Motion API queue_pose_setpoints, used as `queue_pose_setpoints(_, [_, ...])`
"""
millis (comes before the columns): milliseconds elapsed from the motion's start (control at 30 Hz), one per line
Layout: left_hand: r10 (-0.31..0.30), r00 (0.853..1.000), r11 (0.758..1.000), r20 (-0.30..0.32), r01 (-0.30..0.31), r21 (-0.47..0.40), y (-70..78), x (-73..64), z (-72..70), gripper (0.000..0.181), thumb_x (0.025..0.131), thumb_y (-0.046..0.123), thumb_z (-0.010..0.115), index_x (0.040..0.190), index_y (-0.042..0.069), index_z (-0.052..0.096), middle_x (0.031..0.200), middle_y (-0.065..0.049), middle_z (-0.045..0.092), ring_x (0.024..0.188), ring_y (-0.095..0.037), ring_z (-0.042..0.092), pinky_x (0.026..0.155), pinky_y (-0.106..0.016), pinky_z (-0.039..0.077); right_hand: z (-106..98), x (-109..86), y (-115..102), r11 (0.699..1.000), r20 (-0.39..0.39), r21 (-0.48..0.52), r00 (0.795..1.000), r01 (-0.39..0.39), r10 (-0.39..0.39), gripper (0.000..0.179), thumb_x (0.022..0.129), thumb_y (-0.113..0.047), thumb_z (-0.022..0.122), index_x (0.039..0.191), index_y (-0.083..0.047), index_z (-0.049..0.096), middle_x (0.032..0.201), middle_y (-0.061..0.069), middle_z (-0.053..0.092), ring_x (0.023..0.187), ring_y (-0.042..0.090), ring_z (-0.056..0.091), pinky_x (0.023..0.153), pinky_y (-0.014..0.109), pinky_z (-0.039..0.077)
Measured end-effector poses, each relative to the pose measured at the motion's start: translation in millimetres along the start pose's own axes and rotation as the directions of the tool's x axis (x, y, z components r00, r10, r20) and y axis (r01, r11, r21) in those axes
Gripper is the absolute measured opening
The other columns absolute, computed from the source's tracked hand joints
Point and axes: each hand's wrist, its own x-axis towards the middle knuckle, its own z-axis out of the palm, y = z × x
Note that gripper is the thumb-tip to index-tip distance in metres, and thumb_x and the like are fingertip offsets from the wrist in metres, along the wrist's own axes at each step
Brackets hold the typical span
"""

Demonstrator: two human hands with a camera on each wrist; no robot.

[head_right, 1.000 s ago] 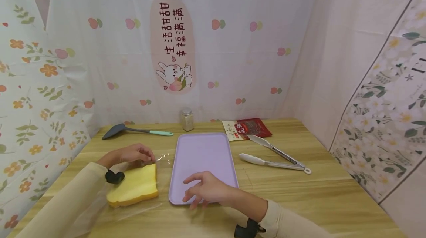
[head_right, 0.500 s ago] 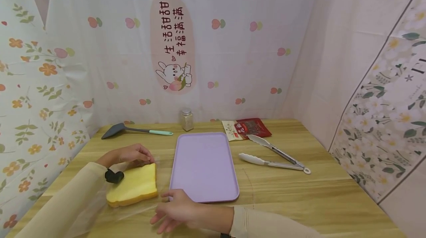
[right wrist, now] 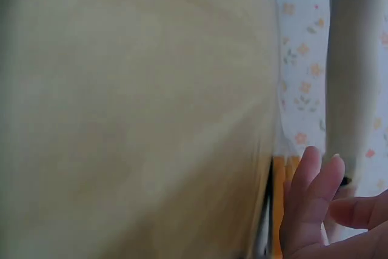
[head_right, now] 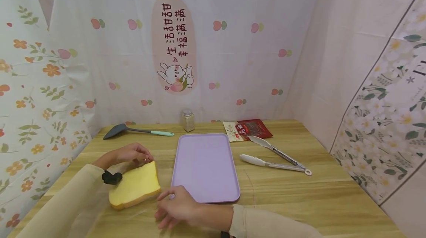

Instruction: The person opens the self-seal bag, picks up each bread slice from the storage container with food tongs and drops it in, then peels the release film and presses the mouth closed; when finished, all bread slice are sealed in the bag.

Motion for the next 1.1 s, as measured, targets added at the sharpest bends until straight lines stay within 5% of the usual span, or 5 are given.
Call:
queue_pose_setpoints(233, [0.054, 0.994, 0.991, -0.099, -0.065, -0.117, 5.3, -17.7, 0.2, 0.030, 0.102, 0.016, 0.056, 0.122, -0.003, 0.068, 0.127, -0.019, 0.064, 0.109, -0.023, 0.061, 0.085, -0.041, 0.053, -33.6, -2.2, -22.0, 0.931, -0.025, -0.279, 0.967, 0.237, -0.254, 0.010, 0.097, -0.014, 0.065, 0.090, -0.006, 0.067, 0.082, 0.013, 0.072, 0.056, 0.028, 0.069, 0.040, 0.028, 0.049])
queue_pose_setpoints(433, [0.141, 0.951, 0.968, -0.275, -0.191, -0.165, 23.2, -32.5, 14.4, 0.031, 0.102, 0.017, 0.058, 0.126, -0.002, 0.065, 0.124, -0.004, 0.068, 0.099, -0.013, 0.061, 0.080, -0.032, 0.052, -63.5, -17.7, -47.2, 0.747, -0.007, -0.560, 0.899, 0.359, -0.438, 0.009, 0.096, -0.013, 0.067, 0.087, -0.010, 0.070, 0.083, 0.003, 0.071, 0.058, 0.015, 0.067, 0.048, 0.020, 0.046])
queue_pose_setpoints(600, [0.243, 0.845, 0.915, -0.476, -0.363, -0.177, 49.8, -42.3, 37.1, 0.025, 0.100, 0.010, 0.060, 0.119, -0.003, 0.068, 0.114, 0.007, 0.072, 0.094, -0.012, 0.063, 0.074, -0.027, 0.050, -83.2, -42.4, -73.5, 0.559, 0.042, -0.729, 0.841, 0.395, -0.539, 0.008, 0.093, -0.014, 0.069, 0.086, -0.016, 0.072, 0.077, -0.010, 0.070, 0.063, 0.001, 0.062, 0.062, 0.024, 0.047])
queue_pose_setpoints(800, [0.335, 0.682, 0.833, -0.650, -0.536, -0.132, 87.9, -46.9, 61.0, 0.020, 0.097, 0.000, 0.062, 0.114, -0.005, 0.070, 0.111, 0.002, 0.073, 0.089, -0.013, 0.065, 0.073, -0.022, 0.051, -109.7, -66.5, -105.5, 0.515, 0.042, -0.762, 0.824, 0.392, -0.565, 0.008, 0.092, -0.011, 0.070, 0.087, -0.016, 0.072, 0.084, -0.008, 0.071, 0.068, 0.003, 0.065, 0.050, 0.023, 0.047])
queue_pose_setpoints(1100, [0.333, 0.510, 0.723, -0.793, -0.678, -0.132, 152.1, -37.1, 67.2, 0.015, 0.093, -0.003, 0.065, 0.104, 0.002, 0.074, 0.107, 0.004, 0.074, 0.085, -0.010, 0.068, 0.072, -0.019, 0.053, -150.3, -87.5, -165.7, 0.331, 0.089, -0.841, 0.712, 0.429, -0.697, 0.016, 0.087, 0.000, 0.074, 0.081, -0.015, 0.072, 0.072, -0.011, 0.067, 0.058, 0.004, 0.061, 0.048, 0.025, 0.046])
